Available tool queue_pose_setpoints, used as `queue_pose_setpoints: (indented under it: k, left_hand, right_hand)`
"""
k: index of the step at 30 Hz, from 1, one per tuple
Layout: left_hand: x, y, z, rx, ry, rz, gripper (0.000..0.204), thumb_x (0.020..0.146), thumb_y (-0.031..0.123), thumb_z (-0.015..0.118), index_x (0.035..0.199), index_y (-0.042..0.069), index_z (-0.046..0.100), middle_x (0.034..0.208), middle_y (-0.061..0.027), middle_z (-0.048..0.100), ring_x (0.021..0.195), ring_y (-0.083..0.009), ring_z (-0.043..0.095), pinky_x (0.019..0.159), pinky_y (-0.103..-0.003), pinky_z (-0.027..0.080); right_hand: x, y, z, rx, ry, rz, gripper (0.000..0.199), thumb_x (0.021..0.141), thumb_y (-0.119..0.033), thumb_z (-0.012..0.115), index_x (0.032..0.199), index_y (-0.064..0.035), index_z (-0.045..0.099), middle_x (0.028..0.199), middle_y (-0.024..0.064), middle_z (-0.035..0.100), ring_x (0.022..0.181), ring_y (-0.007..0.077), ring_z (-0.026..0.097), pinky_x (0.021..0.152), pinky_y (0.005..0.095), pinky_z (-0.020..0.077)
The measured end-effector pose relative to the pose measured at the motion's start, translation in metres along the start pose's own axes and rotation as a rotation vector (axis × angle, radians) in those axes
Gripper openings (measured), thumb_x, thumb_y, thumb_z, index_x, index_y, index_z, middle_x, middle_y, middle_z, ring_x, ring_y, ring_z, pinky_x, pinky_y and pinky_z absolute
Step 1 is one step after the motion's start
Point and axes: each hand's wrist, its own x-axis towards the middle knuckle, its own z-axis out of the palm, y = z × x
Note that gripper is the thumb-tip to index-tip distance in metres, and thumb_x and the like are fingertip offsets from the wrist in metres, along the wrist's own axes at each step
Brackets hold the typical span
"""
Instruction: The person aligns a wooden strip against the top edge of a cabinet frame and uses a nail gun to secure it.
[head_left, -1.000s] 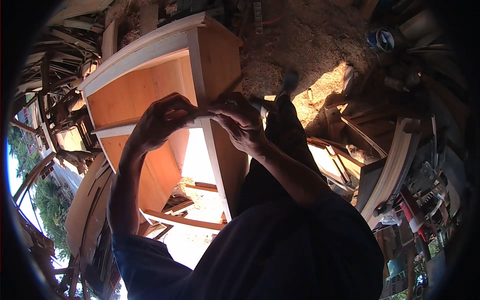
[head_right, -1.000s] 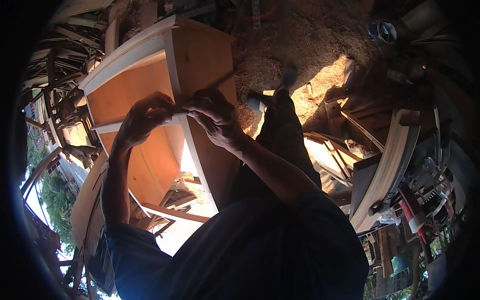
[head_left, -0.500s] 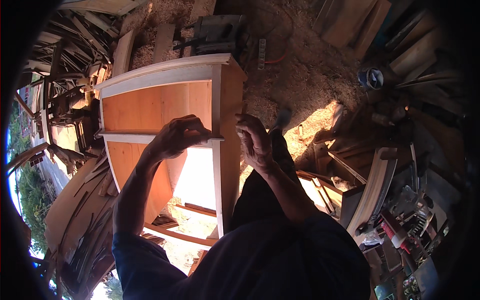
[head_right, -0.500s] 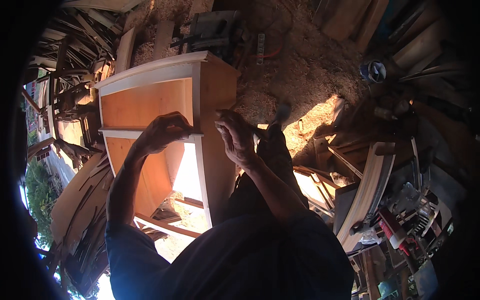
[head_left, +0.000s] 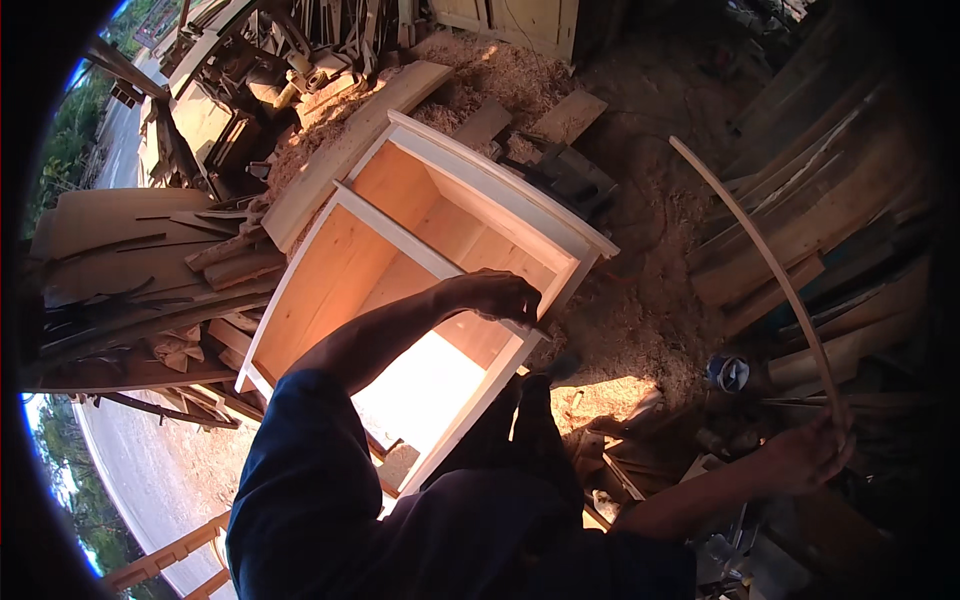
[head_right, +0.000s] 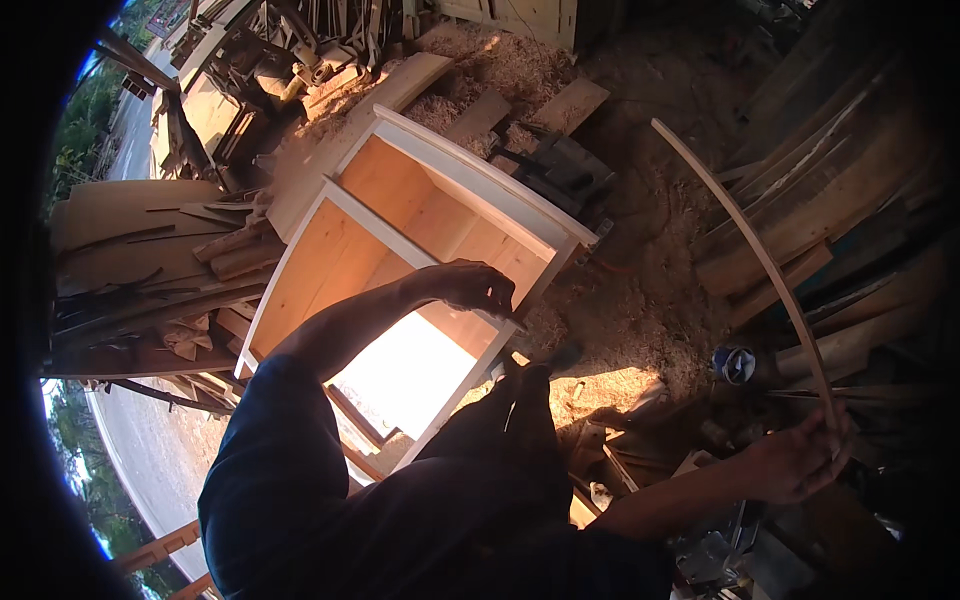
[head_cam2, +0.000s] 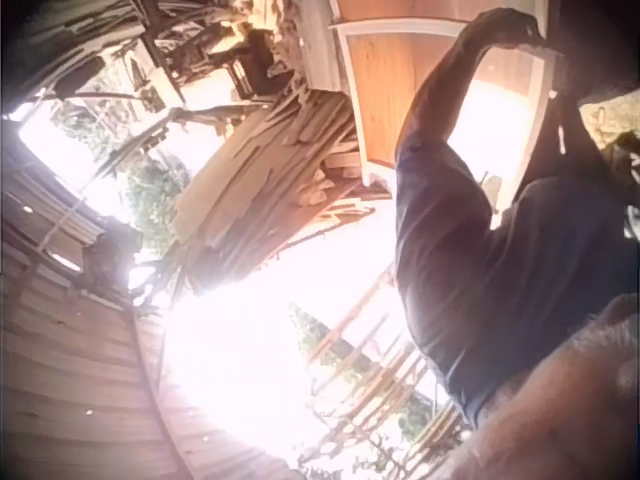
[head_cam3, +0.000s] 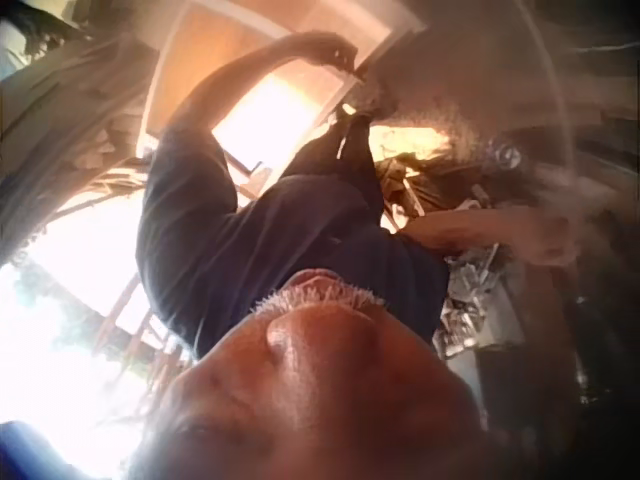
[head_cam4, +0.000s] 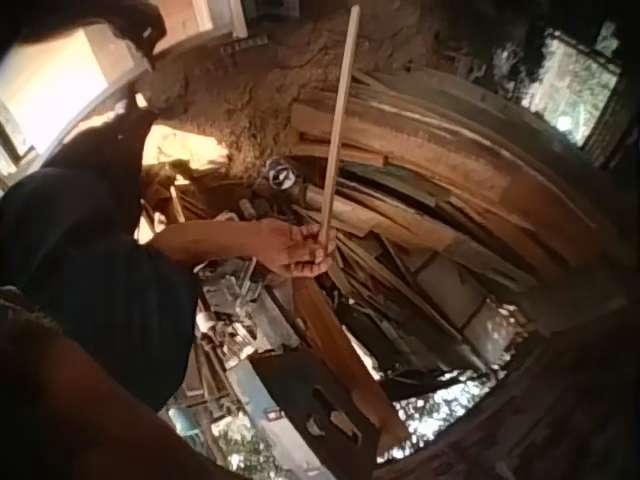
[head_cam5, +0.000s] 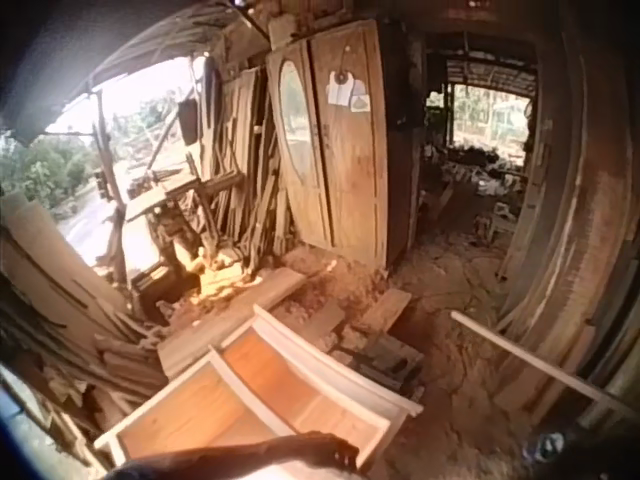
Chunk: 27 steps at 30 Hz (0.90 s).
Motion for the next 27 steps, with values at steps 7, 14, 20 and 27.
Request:
queue_pose_setpoints:
  k: [7,14,20,27]
  left_hand:
    - [0.011,-0.027,0.013,0.051,-0.003,0.053,0.029,0.094,0.040,0.069,0.110,0.017,0.075,0.101,-0.0029,0.076,0.094,-0.0190,0.071,0.077,-0.034,0.053]
    - [0.008,-0.022,0.013,-0.007,-0.031,-0.006,0.027,0.092,0.037,0.069,0.107,0.016,0.075,0.099,-0.0034,0.075,0.094,-0.0196,0.071,0.076,-0.035,0.053]
    - [0.012,-0.027,0.014,0.012,-0.016,0.033,0.026,0.093,0.038,0.069,0.106,0.017,0.075,0.098,-0.0030,0.076,0.094,-0.0199,0.071,0.077,-0.035,0.053]
    - [0.000,-0.013,0.004,0.050,0.001,-0.054,0.035,0.093,0.048,0.067,0.109,0.018,0.073,0.103,-0.0040,0.076,0.098,-0.0208,0.072,0.080,-0.035,0.053]
  right_hand:
    - [-0.175,0.095,0.116,0.613,0.086,1.196,0.024,0.096,0.002,0.060,0.119,0.0043,0.060,0.124,0.0203,0.066,0.120,0.0312,0.065,0.105,0.0419,0.0567]
    - [-0.253,0.095,0.182,0.556,0.039,1.406,0.019,0.097,0.004,0.057,0.115,0.0055,0.060,0.122,0.0182,0.066,0.112,0.0295,0.067,0.098,0.0412,0.0608]
    - [-0.276,0.094,0.188,0.339,-0.076,1.214,0.019,0.096,-0.002,0.068,0.113,0.0047,0.061,0.120,0.0137,0.063,0.107,0.0214,0.065,0.092,0.0347,0.0605]
    - [-0.249,0.097,0.169,-0.139,-0.530,0.962,0.022,0.100,-0.012,0.067,0.119,-0.0024,0.061,0.112,0.0080,0.066,0.100,0.0168,0.065,0.081,0.0300,0.0568]
